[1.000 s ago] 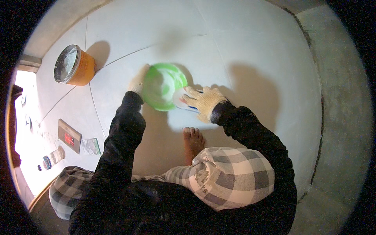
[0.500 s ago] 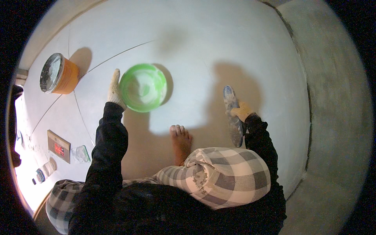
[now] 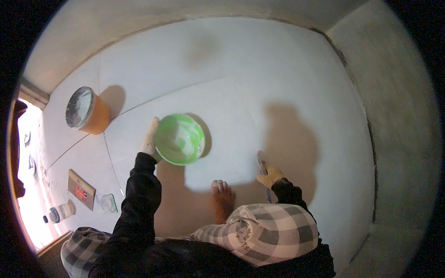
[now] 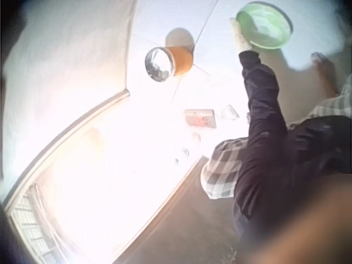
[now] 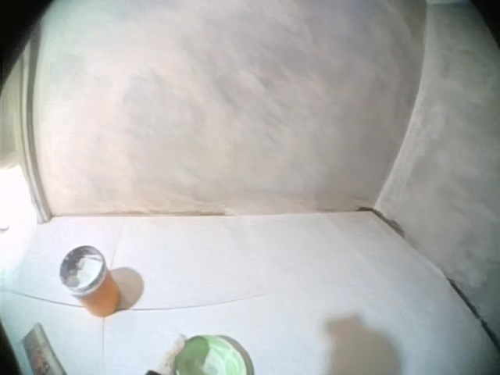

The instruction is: The person scoops white grout from a green bowl with a rubber float and spreads it into the gaps between white floor tiles. They repeatedly reload the float and work along the tile seams, smoothing the grout into the joints.

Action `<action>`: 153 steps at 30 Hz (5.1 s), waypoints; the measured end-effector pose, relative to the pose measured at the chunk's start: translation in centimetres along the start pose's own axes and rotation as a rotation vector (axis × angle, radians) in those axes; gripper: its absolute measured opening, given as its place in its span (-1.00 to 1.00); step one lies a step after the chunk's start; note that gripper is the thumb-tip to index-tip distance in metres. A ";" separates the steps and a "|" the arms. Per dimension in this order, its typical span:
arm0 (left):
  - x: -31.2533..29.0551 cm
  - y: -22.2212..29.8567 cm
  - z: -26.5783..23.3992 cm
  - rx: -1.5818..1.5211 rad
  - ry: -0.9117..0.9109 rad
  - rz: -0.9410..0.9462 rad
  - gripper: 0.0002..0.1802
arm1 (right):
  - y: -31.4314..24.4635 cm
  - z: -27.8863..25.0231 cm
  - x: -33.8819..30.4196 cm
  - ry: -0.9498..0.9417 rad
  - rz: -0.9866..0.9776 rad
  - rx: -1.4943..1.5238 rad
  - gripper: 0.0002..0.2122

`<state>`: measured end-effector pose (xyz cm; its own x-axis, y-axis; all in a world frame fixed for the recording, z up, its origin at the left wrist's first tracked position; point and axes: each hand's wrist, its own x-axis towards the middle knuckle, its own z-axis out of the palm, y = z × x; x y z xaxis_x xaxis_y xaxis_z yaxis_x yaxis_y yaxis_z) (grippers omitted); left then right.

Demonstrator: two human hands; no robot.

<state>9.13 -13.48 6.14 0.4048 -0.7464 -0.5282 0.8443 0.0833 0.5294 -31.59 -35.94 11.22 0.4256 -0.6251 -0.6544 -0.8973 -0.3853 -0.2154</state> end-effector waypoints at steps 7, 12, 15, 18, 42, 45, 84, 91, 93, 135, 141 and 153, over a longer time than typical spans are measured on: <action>-0.6 -0.2 -0.9 0.036 0.041 0.167 -0.42 | -3.9 -0.8 -1.4 -0.002 -0.170 0.081 -0.17; -0.7 -0.3 -2.0 -0.051 0.051 -0.003 -0.36 | -2.6 -0.9 1.2 -0.078 -0.108 0.158 -0.15; -0.8 -0.3 -2.2 -0.042 0.048 0.006 -0.37 | -2.4 -0.8 2.4 -0.032 -0.168 -0.046 -0.17; -0.7 -0.1 -2.1 -0.023 0.024 0.048 -0.40 | -4.3 -0.7 2.5 0.101 -0.392 -0.280 -0.16; -3.4 -0.3 -2.8 -0.357 0.257 0.263 -0.47 | -33.8 -11.4 -11.3 0.264 -0.894 -1.171 -0.46; -6.3 1.6 -0.6 -0.542 0.156 0.160 -0.38 | -41.6 -7.5 -19.3 0.646 -0.970 -0.706 -0.52; -2.5 12.7 -6.8 -0.219 0.256 0.451 -0.34 | -41.4 -13.4 24.9 -0.055 -1.130 -0.257 -0.21; 3.5 13.7 -2.9 -0.442 0.389 0.512 -0.29 | -40.9 -19.3 31.2 -0.493 -0.950 -0.088 -0.26; 3.4 13.8 -2.3 -0.461 0.332 0.489 -0.29 | -39.6 -18.8 31.3 -0.509 -0.919 0.018 -0.28; 6.1 14.3 2.3 0.523 0.692 0.406 -0.44 | -46.6 -15.0 24.2 -0.298 -1.275 -0.998 -0.41; 5.4 16.3 5.0 0.777 0.712 0.279 -0.39 | -48.6 -13.7 22.3 -0.284 -1.357 -0.964 -0.50; 4.7 16.1 5.5 0.584 0.768 0.353 -0.40 | -45.8 -7.4 28.5 -0.982 -1.332 -0.854 -0.64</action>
<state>22.69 -19.28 15.86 0.8855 -0.1008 -0.4536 0.4143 -0.2709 0.8689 22.53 -41.08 7.80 0.2193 0.7837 -0.5811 0.3552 -0.6189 -0.7006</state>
